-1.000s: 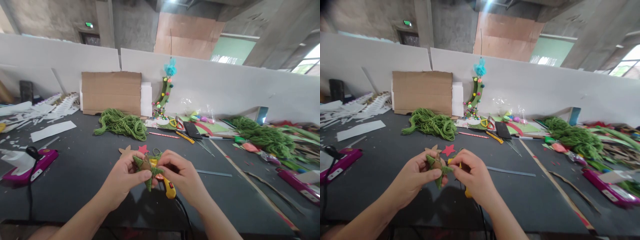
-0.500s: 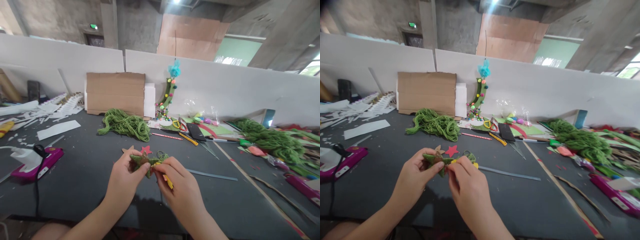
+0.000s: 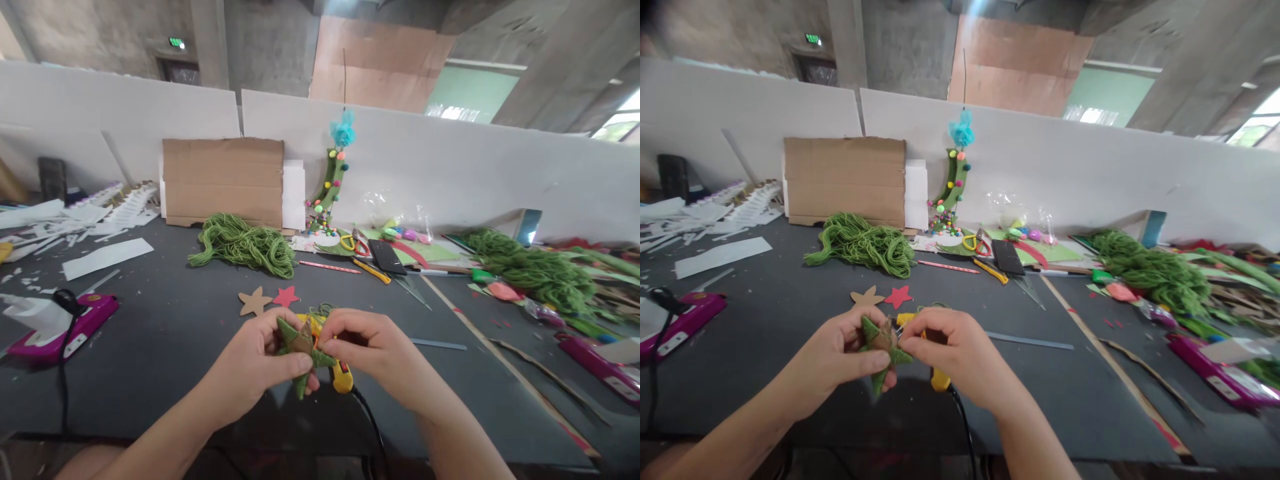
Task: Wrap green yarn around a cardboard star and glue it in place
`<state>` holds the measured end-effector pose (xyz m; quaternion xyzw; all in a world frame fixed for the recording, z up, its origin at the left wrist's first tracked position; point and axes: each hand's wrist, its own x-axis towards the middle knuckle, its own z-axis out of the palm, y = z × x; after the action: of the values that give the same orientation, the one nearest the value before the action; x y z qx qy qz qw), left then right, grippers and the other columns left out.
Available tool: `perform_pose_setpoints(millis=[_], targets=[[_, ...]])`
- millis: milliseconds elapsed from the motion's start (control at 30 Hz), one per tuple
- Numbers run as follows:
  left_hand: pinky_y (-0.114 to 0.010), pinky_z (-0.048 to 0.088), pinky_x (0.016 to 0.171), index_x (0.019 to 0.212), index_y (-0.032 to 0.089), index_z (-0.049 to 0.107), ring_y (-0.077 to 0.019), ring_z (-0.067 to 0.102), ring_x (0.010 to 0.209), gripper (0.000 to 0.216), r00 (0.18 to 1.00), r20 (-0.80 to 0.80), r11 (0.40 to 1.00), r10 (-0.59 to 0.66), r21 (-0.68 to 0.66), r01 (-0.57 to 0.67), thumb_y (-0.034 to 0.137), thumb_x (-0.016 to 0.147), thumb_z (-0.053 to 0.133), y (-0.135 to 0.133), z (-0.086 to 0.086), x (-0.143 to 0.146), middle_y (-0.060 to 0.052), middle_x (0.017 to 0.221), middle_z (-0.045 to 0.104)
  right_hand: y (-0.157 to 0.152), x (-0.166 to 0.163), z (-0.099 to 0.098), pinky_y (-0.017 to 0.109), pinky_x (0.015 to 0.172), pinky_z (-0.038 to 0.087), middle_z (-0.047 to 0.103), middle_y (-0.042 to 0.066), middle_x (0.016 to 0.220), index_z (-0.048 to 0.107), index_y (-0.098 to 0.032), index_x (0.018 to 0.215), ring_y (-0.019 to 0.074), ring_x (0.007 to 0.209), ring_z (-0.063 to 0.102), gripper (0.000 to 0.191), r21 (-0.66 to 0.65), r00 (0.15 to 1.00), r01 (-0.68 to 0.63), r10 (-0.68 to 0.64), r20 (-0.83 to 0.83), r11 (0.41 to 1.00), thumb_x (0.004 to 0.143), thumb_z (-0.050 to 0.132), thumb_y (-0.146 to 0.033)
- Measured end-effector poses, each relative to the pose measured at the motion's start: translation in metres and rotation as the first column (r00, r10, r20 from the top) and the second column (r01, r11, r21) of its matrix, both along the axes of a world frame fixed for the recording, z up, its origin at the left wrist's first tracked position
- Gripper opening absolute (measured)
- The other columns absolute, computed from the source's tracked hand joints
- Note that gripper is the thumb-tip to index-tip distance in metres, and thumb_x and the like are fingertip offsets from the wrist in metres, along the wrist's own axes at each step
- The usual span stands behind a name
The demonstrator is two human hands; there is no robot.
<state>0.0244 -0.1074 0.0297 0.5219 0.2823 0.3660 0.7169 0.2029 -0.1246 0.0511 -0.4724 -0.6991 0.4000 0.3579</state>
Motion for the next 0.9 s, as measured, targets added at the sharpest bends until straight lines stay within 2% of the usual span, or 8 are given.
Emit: perform_pose_setpoints(millis=[100,200,300,367,467,600,733,900], targets=[[-0.026,0.048,0.055,0.074,0.018,0.052,-0.0143,0.063,0.054,0.017,0.996,0.087,0.999,0.033,-0.035,-0.030,0.014,0.068,0.067,-0.002,-0.002,0.002,0.003,0.060,0.062,0.004,-0.005,-0.011,0.024,0.054,0.039,0.058,-0.001,0.060,0.060,-0.017,0.066,0.0121,0.055,0.052,0.012,-0.245,0.951,-0.065,-0.015,-0.310,0.967,0.072,0.063,-0.027],[-0.025,0.049,0.057,0.077,0.017,0.052,-0.0131,0.062,0.056,0.018,0.977,0.112,0.984,0.179,-0.039,-0.175,0.015,0.068,0.068,-0.002,-0.007,0.003,0.003,0.061,0.064,0.004,-0.017,-0.020,0.025,0.055,0.040,0.058,-0.001,0.058,0.057,-0.018,0.066,0.0134,0.056,0.054,0.014,-0.282,0.910,-0.011,-0.108,-0.399,0.959,0.074,0.062,-0.028],[-0.023,0.048,0.059,0.077,0.017,0.051,-0.0119,0.062,0.058,0.019,0.939,0.091,0.944,0.331,-0.028,-0.330,0.017,0.068,0.068,0.001,-0.011,0.005,0.004,0.062,0.063,0.000,-0.029,-0.024,0.024,0.056,0.038,0.056,-0.001,0.060,0.059,-0.018,0.060,0.0129,0.059,0.052,0.016,-0.004,0.956,0.227,-0.224,-0.192,0.974,0.076,0.059,-0.021],[-0.023,0.047,0.060,0.077,0.017,0.051,-0.0117,0.061,0.058,0.019,0.915,0.061,0.916,0.399,0.015,-0.401,0.019,0.069,0.068,0.003,-0.013,0.005,0.004,0.061,0.062,-0.003,-0.033,-0.025,0.024,0.056,0.037,0.056,0.000,0.064,0.062,-0.018,0.062,0.0132,0.061,0.051,0.017,0.284,0.955,0.287,-0.297,-0.009,0.915,0.079,0.055,-0.017],[-0.023,0.046,0.063,0.077,0.017,0.052,-0.0118,0.058,0.062,0.017,0.870,-0.025,0.864,0.493,0.130,-0.486,0.020,0.068,0.067,0.005,-0.014,0.005,0.004,0.063,0.061,-0.008,-0.035,-0.029,0.024,0.057,0.039,0.059,0.003,0.070,0.063,-0.016,0.075,0.0140,0.062,0.052,0.018,0.557,0.924,0.190,-0.339,0.178,0.809,0.085,0.048,-0.015],[-0.022,0.043,0.062,0.073,0.018,0.055,-0.0116,0.054,0.063,0.008,0.797,-0.181,0.794,0.576,0.354,-0.494,0.018,0.069,0.062,0.004,-0.010,0.004,0.004,0.065,0.058,-0.013,-0.035,-0.029,0.025,0.055,0.039,0.059,0.006,0.071,0.063,-0.014,0.081,0.0158,0.061,0.053,0.023,0.700,0.819,-0.022,-0.388,0.422,0.714,0.088,0.041,-0.012],[-0.022,0.042,0.059,0.071,0.019,0.055,-0.0125,0.057,0.061,0.009,0.817,-0.288,0.834,0.499,0.415,-0.363,0.012,0.069,0.059,0.001,-0.007,0.004,0.004,0.064,0.060,-0.014,-0.027,-0.015,0.025,0.053,0.036,0.056,0.005,0.069,0.060,-0.015,0.074,0.0158,0.060,0.051,0.023,0.676,0.727,-0.210,-0.349,0.591,0.707,0.087,0.041,-0.011],[-0.024,0.046,0.058,0.074,0.019,0.051,-0.0133,0.062,0.056,0.012,0.977,-0.147,0.982,0.156,0.130,-0.137,0.013,0.071,0.061,0.001,-0.003,0.003,0.005,0.059,0.062,-0.008,-0.007,0.003,0.022,0.057,0.037,0.055,0.001,0.072,0.059,-0.017,0.076,0.0117,0.064,0.050,0.015,0.452,0.917,-0.080,-0.113,0.384,0.888,0.086,0.049,-0.016]])
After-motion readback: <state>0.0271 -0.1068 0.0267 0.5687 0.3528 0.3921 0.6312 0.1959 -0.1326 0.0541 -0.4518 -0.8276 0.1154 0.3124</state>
